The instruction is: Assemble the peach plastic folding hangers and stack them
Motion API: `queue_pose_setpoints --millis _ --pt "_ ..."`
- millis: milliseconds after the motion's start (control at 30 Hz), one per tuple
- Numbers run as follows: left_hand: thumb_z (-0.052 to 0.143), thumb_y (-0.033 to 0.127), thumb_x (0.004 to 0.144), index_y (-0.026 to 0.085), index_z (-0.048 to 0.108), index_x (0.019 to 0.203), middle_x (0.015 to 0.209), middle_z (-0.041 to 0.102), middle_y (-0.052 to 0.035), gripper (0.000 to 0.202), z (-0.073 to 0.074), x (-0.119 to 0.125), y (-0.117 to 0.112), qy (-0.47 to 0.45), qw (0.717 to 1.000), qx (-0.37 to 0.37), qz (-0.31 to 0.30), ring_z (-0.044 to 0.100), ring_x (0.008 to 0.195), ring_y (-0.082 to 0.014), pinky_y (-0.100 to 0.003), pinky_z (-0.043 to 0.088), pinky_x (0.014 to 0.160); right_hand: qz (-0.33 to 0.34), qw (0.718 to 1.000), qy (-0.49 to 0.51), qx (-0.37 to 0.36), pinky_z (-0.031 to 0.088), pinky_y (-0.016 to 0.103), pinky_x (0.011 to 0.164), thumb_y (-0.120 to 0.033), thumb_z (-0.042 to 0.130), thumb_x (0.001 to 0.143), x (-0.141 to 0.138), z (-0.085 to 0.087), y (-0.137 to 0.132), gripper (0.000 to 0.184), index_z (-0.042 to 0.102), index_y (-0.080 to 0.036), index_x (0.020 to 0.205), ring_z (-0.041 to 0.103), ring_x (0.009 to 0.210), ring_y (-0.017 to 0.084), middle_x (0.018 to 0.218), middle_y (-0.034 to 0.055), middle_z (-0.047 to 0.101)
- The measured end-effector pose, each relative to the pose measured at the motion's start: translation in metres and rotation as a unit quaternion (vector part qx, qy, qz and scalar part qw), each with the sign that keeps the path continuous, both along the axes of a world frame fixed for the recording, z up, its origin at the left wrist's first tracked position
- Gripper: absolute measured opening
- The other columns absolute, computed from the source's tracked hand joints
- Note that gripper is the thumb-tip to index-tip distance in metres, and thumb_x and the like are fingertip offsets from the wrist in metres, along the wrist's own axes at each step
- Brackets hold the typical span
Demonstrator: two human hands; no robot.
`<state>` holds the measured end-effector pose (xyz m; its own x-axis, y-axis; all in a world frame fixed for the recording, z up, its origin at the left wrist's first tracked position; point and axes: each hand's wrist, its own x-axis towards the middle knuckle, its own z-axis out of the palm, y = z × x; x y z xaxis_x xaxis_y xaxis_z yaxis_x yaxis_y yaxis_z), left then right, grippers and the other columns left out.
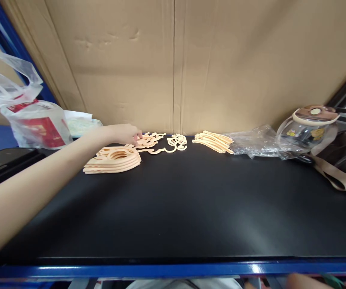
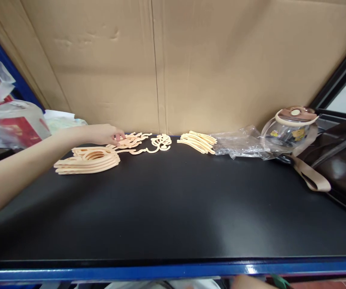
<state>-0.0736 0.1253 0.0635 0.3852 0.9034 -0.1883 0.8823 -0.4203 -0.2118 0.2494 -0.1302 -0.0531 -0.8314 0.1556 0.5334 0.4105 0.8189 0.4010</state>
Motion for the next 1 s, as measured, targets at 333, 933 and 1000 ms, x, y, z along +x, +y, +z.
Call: queue_pose_setpoints --millis 333,933,1000 --pt "0.045 0.03 0.071 0.018 0.065 0.091 0.092 0.071 -0.0063 0.031 -0.008 -0.007 0.004 -0.027 0.999 0.032 -0.015 0.062 0.08 -0.0208 -0.026 0.041 0.065 -0.139 0.974 -0.159 -0.08 0.035 0.032 0.059 -0.024 0.045 0.093 -0.036 0.076 0.096 0.014 0.056 -0.018 0.088 0.054 0.068 0.018 0.079 0.0036 0.059" --pt "0.05 0.038 0.074 0.018 0.062 0.089 0.087 0.07 -0.0077 0.027 -0.012 -0.011 -0.004 -0.082 0.996 0.035 -0.01 0.061 0.075 -0.0222 -0.028 0.038 0.062 -0.251 0.955 -0.129 -0.091 0.037 0.032 0.065 -0.017 0.041 0.096 -0.084 0.063 0.208 0.024 0.061 -0.007 0.089 0.057 0.082 0.021 0.096 0.0146 0.062" --pt "0.047 0.04 0.077 0.019 0.062 0.089 0.089 0.07 -0.007 0.028 -0.013 -0.012 -0.002 -0.084 0.996 0.037 -0.02 0.061 0.076 -0.0217 -0.027 0.038 0.063 -0.244 0.957 -0.13 -0.088 0.036 0.032 0.065 -0.016 0.041 0.096 -0.086 0.06 0.212 0.025 0.062 -0.008 0.086 0.057 0.082 0.021 0.094 0.0137 0.062"
